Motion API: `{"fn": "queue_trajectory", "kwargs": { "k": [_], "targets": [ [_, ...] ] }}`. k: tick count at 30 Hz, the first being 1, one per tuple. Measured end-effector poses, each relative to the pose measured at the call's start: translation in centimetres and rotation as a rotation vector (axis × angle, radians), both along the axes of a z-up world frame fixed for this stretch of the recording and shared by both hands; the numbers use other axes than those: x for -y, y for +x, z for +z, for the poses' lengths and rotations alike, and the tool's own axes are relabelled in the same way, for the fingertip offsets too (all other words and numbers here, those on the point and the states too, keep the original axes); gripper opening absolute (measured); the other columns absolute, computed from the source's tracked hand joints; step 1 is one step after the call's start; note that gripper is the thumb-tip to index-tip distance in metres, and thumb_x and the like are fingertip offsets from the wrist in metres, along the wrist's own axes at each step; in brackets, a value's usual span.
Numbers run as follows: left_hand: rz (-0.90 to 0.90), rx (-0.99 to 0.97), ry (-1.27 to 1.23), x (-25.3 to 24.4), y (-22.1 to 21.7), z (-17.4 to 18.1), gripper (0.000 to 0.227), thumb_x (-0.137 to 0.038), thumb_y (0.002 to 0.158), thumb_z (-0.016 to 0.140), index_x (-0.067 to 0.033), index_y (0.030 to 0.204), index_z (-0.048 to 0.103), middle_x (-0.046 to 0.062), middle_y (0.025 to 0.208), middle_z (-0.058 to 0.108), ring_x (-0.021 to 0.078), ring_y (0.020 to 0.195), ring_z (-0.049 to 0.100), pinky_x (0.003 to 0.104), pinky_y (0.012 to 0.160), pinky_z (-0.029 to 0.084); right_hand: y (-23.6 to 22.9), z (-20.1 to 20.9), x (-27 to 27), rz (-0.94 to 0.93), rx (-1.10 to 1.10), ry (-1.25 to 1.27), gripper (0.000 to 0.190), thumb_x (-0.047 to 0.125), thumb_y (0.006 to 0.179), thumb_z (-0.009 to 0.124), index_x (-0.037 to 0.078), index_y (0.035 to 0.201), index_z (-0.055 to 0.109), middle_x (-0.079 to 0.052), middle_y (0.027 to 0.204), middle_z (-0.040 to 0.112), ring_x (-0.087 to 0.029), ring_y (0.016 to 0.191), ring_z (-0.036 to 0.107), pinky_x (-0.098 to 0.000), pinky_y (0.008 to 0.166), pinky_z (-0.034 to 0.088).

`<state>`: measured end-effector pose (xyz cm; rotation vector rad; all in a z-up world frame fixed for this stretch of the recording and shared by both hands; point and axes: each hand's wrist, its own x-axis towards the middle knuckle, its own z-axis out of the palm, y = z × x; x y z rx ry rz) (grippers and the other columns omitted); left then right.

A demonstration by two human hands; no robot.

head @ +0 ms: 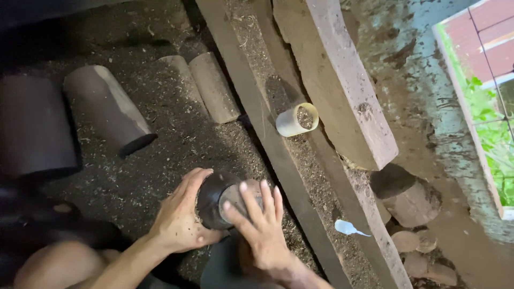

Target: Applying glue or liquid from a squeeze bottle to the base of dark, bottle-shaped craft objects in a workshop.

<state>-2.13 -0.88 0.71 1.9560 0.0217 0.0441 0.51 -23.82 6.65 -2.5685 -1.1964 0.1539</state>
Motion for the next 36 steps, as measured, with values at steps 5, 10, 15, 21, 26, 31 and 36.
{"fn": "queue_trajectory", "kwargs": {
  "k": [5, 10, 15, 21, 26, 31, 36],
  "targets": [
    [0.006, 0.105, -0.079, -0.2, 0.0, 0.0, 0.121, -0.033, 0.043, 0.094, -0.0027, 0.144, 0.034, 0.026, 0.141, 0.048, 0.0451, 0.125, 0.056, 0.049, 0.1, 0.05, -1.3, -0.9, 2.3, -0.028, 0.181, 0.007, 0.069, 0.008, 0.08, 0.064, 0.026, 0.146, 0.057, -0.022, 0.165, 0.03, -0.052, 0.155, 0.021, -0.0679, 0.124, 0.011],
    [-0.013, 0.085, -0.055, 0.1, -0.1, 0.1, 0.118, -0.032, 0.045, 0.092, -0.0037, 0.144, 0.034, 0.025, 0.141, 0.049, 0.0444, 0.124, 0.057, 0.049, 0.099, 0.051, -1.6, -0.8, 0.7, -0.01, 0.203, 0.022, 0.066, 0.01, 0.083, 0.061, 0.027, 0.147, 0.057, -0.024, 0.164, 0.03, -0.053, 0.152, 0.022, -0.0696, 0.122, 0.013],
    [-0.019, 0.028, -0.053, 0.1, 0.0, 0.3, 0.122, -0.033, 0.044, 0.095, -0.0034, 0.145, 0.032, 0.027, 0.144, 0.045, 0.0448, 0.126, 0.054, 0.05, 0.098, 0.049, -1.1, -0.8, 0.9, -0.009, 0.225, -0.046, 0.068, 0.01, 0.081, 0.06, 0.026, 0.146, 0.058, -0.025, 0.162, 0.031, -0.054, 0.15, 0.024, -0.0709, 0.118, 0.014],
    [-0.006, 0.01, -0.079, 0.2, -0.2, 0.3, 0.124, -0.036, 0.043, 0.097, -0.0036, 0.145, 0.033, 0.026, 0.145, 0.045, 0.0438, 0.128, 0.054, 0.049, 0.101, 0.049, -2.1, -1.2, 2.3, -0.104, 0.29, 0.033, 0.064, 0.015, 0.082, 0.065, 0.023, 0.146, 0.056, -0.025, 0.162, 0.031, -0.053, 0.149, 0.026, -0.0706, 0.12, 0.016],
    [-0.006, 0.019, -0.042, 0.4, 0.0, 0.1, 0.125, -0.032, 0.041, 0.096, -0.0018, 0.144, 0.032, 0.027, 0.144, 0.044, 0.0445, 0.128, 0.052, 0.05, 0.101, 0.047, -2.1, -5.2, 2.5, -0.101, 0.383, -0.102, 0.07, 0.008, 0.083, 0.067, 0.027, 0.149, 0.054, -0.019, 0.166, 0.032, -0.049, 0.155, 0.026, -0.0674, 0.126, 0.017],
    [0.01, 0.068, -0.036, 0.5, -0.1, 0.2, 0.125, -0.034, 0.042, 0.096, -0.0021, 0.144, 0.033, 0.027, 0.143, 0.046, 0.0454, 0.128, 0.053, 0.049, 0.101, 0.048, -0.4, -1.5, 1.2, -0.078, 0.195, 0.035, 0.076, 0.008, 0.076, 0.065, 0.02, 0.148, 0.048, -0.025, 0.161, 0.028, -0.055, 0.148, 0.022, -0.0722, 0.118, 0.012],
    [0.014, 0.065, -0.066, 0.3, -0.1, 0.1, 0.123, -0.035, 0.042, 0.096, -0.0029, 0.144, 0.033, 0.025, 0.143, 0.047, 0.0442, 0.125, 0.056, 0.048, 0.099, 0.05, -1.4, -2.5, 2.5, -0.06, 0.292, 0.055, 0.074, 0.008, 0.079, 0.06, 0.027, 0.15, 0.049, -0.023, 0.164, 0.027, -0.052, 0.152, 0.022, -0.0687, 0.123, 0.011]
  ]
}}
